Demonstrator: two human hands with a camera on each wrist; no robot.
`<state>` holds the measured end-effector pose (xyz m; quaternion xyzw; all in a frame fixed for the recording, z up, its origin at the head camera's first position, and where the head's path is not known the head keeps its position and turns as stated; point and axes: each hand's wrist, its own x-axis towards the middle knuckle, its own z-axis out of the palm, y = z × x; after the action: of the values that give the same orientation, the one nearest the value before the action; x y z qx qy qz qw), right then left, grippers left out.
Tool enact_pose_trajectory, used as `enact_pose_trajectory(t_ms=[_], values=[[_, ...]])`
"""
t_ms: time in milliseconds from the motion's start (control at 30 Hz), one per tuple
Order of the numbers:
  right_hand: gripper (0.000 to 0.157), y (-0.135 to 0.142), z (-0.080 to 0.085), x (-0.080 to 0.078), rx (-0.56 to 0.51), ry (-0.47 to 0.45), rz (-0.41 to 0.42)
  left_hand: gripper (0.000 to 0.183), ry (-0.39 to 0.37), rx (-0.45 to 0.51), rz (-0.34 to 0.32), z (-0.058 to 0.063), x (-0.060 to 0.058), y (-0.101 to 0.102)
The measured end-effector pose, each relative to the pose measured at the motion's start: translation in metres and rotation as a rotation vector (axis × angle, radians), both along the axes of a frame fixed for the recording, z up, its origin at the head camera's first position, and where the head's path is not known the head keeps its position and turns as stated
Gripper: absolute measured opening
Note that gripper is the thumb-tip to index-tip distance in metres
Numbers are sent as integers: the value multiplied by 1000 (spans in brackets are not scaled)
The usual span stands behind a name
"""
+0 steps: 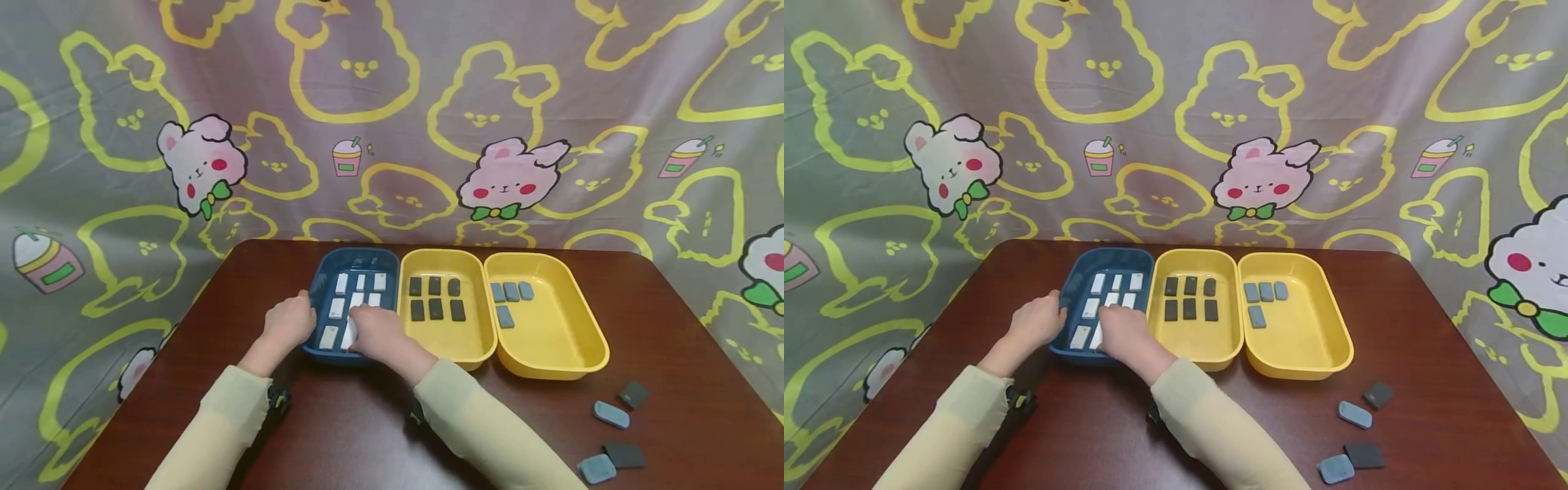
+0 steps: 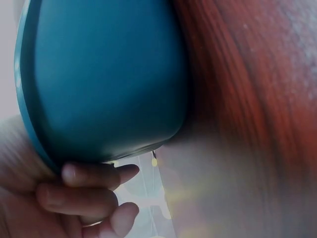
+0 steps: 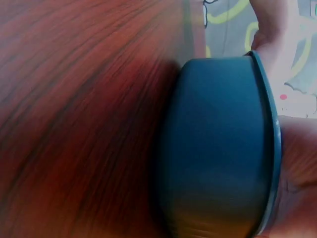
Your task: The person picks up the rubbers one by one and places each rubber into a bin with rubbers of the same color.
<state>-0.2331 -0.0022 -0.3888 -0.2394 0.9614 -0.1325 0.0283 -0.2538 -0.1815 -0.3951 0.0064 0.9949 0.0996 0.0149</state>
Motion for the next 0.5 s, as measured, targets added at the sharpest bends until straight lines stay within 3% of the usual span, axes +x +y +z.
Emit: enact_pose_trajectory(t_ms=[267,500], values=[[28,-4,-7,-11,4,-114,33,45,3,0,9,0,-1,0],[24,-6,-10,-12,46,-88,40,44,-19,16,9,-2,-2,0]])
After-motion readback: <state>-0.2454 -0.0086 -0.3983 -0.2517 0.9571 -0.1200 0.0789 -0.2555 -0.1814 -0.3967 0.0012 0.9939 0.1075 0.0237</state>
